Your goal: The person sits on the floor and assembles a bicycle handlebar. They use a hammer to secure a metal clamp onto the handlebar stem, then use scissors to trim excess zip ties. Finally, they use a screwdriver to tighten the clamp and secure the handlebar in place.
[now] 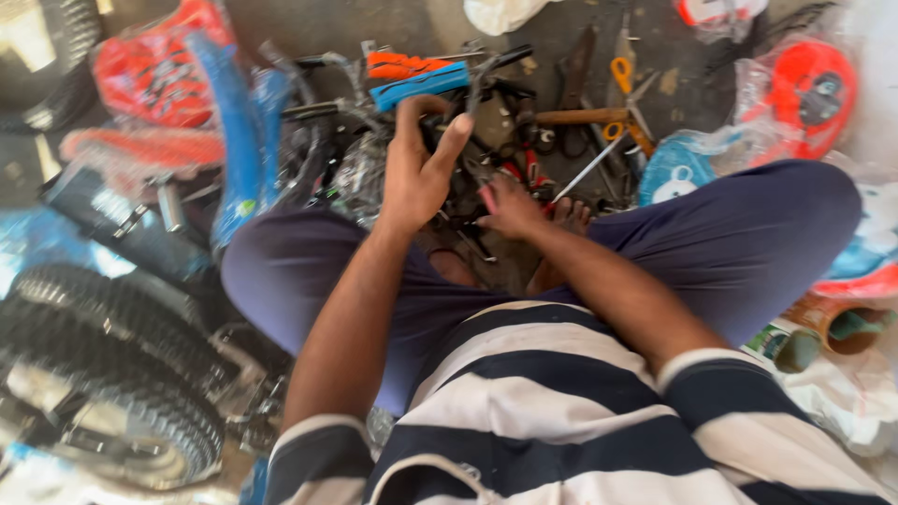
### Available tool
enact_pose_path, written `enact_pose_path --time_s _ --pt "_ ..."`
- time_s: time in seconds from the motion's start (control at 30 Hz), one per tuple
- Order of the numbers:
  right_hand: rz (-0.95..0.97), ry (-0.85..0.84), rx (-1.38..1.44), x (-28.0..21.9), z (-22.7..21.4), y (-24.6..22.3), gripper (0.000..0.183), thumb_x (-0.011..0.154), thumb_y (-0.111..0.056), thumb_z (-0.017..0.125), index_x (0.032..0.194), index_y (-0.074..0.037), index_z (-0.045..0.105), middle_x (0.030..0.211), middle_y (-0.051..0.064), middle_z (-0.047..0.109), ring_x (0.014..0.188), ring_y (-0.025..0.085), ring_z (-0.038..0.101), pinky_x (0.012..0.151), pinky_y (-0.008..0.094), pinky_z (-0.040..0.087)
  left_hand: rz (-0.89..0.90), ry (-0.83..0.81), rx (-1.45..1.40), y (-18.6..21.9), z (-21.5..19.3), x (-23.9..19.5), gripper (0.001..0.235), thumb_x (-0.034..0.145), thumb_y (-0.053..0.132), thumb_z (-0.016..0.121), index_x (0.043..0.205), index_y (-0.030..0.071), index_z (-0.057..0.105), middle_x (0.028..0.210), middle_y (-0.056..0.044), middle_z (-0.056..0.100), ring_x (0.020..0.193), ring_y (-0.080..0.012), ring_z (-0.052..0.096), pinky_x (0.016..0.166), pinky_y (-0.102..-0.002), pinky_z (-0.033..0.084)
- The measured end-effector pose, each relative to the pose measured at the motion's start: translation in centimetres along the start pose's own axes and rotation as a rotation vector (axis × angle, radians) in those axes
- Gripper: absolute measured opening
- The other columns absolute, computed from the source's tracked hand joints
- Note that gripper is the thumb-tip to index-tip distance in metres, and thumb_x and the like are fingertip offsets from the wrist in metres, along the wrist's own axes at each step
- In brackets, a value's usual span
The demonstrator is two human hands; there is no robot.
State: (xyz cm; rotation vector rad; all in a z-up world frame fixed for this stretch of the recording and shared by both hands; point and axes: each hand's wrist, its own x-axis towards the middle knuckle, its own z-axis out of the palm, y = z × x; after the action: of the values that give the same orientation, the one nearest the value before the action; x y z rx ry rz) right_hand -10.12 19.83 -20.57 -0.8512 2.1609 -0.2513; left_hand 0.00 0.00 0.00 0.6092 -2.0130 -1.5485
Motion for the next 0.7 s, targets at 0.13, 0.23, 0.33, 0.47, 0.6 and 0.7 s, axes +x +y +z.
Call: enact_pose_path --time_s 0.13,0.23,0.33,0.47,0.6,0.7 --pt "-0.24 0.133 0.029 1.0 1.6 0.5 0.1 0.069 -0.031 0.091 0.148 -0.003 0.035 0.143 0.037 0.042 0.127 0.05 0.047 0.101 0.049 0.043 -0.008 0.023 0.117 0.0 0.6 1.0 0.049 0.104 0.043 0.069 0.119 0.0 0.053 0.102 -0.019 0.069 0.091 -0.033 0.069 0.083 -0.04 0.053" --pt "-0.158 0.059 0.069 1.9 1.1 1.8 0.082 0.076 -0.033 0.084 0.142 -0.005 0.045 0.136 0.03 0.055 0.125 0.046 0.054 0.102 0.05 0.046 -0.195 -0.011 0.2 0.8 0.8 1.8 0.051 0.098 0.046 0.071 0.117 0.002 0.057 0.091 -0.017 0.07 0.079 -0.0324 0.069 0.074 -0.04 0.053" --pt "0.168 0.138 0.155 3.0 -0.1 4.1 0.059 0.085 -0.037 0.077 0.133 -0.007 0.058 0.126 0.025 0.067 0.119 0.043 0.064 0.102 0.049 0.051 -0.401 -0.103 0.246 1.4 1.1 2.7 0.051 0.094 0.047 0.07 0.118 0.003 0.061 0.081 -0.018 0.068 0.071 -0.0336 0.066 0.07 -0.043 0.051" --pt "0.574 0.618 0.282 4.7 -2.4 8.9 0.048 0.087 -0.026 0.071 0.12 0.005 0.054 0.113 0.031 0.067 0.106 0.047 0.066 0.091 0.051 0.054 -0.199 -0.098 0.283 0.5 1.5 2.8 0.05 0.1 0.045 0.07 0.122 0.001 0.063 0.101 -0.021 0.068 0.092 -0.0346 0.066 0.082 -0.042 0.051" --pt "0.935 0.51 0.434 5.5 -3.3 11.4 0.045 0.085 -0.023 0.068 0.113 0.008 0.052 0.104 0.031 0.066 0.099 0.043 0.066 0.084 0.048 0.055 -0.192 -0.054 0.175 -1.4 1.7 2.4 0.06 0.098 0.044 0.073 0.133 -0.003 0.057 0.122 -0.022 0.068 0.113 -0.0284 0.066 0.096 -0.039 0.05" --pt "1.077 0.483 0.612 6.3 -3.2 11.0 0.035 0.09 -0.021 0.063 0.111 0.005 0.053 0.096 0.027 0.064 0.087 0.039 0.064 0.075 0.047 0.053 -0.157 0.037 0.136 -2.5 2.0 2.5 0.062 0.091 0.037 0.083 0.123 -0.007 0.053 0.113 -0.022 0.068 0.107 -0.0257 0.066 0.096 -0.038 0.051"
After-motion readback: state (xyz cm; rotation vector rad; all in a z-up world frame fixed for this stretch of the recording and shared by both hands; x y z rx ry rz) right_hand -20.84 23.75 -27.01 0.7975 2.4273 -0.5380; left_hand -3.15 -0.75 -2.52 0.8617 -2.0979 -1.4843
